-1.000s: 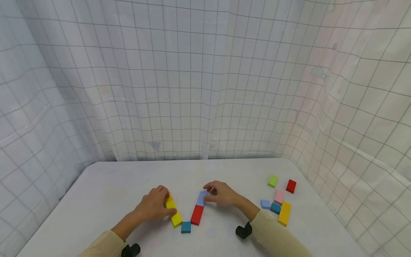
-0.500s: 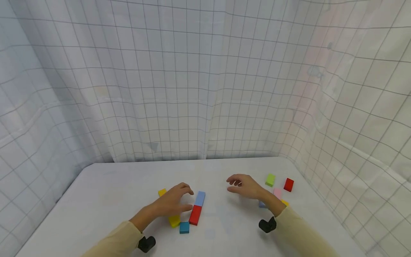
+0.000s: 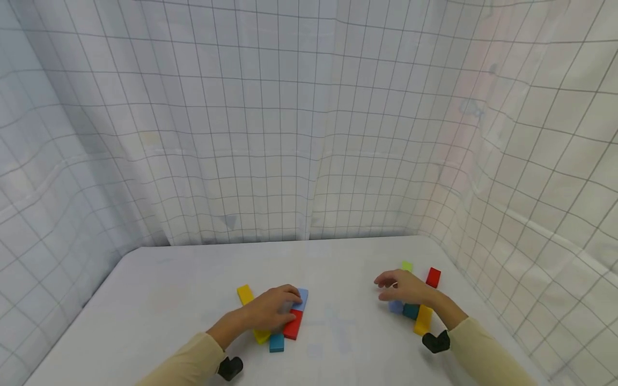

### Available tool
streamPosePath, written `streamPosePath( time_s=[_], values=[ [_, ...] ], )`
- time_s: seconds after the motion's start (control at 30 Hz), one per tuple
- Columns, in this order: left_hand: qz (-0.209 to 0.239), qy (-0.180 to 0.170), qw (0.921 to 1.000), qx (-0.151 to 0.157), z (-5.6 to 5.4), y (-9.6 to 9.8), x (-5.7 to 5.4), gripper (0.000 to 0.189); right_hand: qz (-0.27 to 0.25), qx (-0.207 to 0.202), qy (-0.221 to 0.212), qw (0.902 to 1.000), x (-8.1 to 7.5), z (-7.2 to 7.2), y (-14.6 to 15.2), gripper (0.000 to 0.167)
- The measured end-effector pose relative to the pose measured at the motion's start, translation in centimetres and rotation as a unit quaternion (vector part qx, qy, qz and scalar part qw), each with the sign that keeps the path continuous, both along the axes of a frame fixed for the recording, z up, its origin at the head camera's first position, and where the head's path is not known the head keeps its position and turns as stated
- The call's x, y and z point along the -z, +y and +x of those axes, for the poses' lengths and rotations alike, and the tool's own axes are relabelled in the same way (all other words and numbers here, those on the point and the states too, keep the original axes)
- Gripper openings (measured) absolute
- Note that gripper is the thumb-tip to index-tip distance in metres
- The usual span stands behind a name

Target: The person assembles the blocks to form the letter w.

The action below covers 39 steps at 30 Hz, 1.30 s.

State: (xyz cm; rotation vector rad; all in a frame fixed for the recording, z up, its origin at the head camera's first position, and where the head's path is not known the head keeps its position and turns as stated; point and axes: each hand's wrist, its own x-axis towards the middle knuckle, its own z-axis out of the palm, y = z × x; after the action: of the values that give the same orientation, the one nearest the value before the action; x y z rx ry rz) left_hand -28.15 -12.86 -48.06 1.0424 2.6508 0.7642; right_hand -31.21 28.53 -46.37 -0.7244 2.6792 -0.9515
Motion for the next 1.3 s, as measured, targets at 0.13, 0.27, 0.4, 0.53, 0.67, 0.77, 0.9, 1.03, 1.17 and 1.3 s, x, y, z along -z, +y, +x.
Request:
streamPosePath(
  time_s=[0.13,0.27,0.4,0.53,0.67,0.77,0.9,1.03,1.17,1.3],
  values=[
    [0.008,-0.003,1.0,0.001,0.0,0.0,0.0,0.033,0.014,-0.01,-0.021,0.9996,0.1,0.6,1.3,0.037],
    [0.013,-0.01,0.9999,-0.004,-0.1,0.1,-0.1,0.032,0.022,-0.022,-0.025,0.9992,0.1,0.9,2.1,0.039],
    [0.011,-0.017,0.9998,-0.008,-0.1,0.2,-0.2,0.032,0.029,-0.031,-0.032,0.9985,0.1,1.0,2.4,0.036],
    [0.014,-0.022,0.9996,-0.012,0.1,0.2,-0.4,0.032,0.033,-0.029,-0.042,0.9981,0.3,0.7,2.4,0.026],
    [0.013,-0.025,0.9995,-0.015,0.2,0.2,-0.4,0.032,0.039,-0.019,-0.049,0.9979,0.7,0.4,2.3,0.021],
    [0.011,-0.026,0.9995,-0.014,0.1,0.2,-0.2,0.032,0.04,-0.015,-0.045,0.9981,0.8,0.3,2.2,0.022],
    [0.016,-0.024,0.9996,-0.007,0.0,0.1,-0.3,0.032,0.036,-0.019,-0.031,0.9987,0.8,0.0,1.6,0.022],
    [0.016,-0.02,0.9997,-0.004,0.1,0.0,-0.4,0.032,0.026,-0.032,-0.013,0.9991,0.5,-0.5,0.4,0.024],
    [0.014,-0.021,0.9997,-0.005,0.0,0.0,-0.4,0.032,0.015,-0.025,-0.012,0.9995,0.3,-1.0,-1.1,0.025],
    [0.016,-0.024,0.9996,-0.005,-0.1,0.1,-0.4,0.032,0.005,-0.027,-0.006,0.9996,-0.1,-1.5,-2.6,0.027]
  ],
)
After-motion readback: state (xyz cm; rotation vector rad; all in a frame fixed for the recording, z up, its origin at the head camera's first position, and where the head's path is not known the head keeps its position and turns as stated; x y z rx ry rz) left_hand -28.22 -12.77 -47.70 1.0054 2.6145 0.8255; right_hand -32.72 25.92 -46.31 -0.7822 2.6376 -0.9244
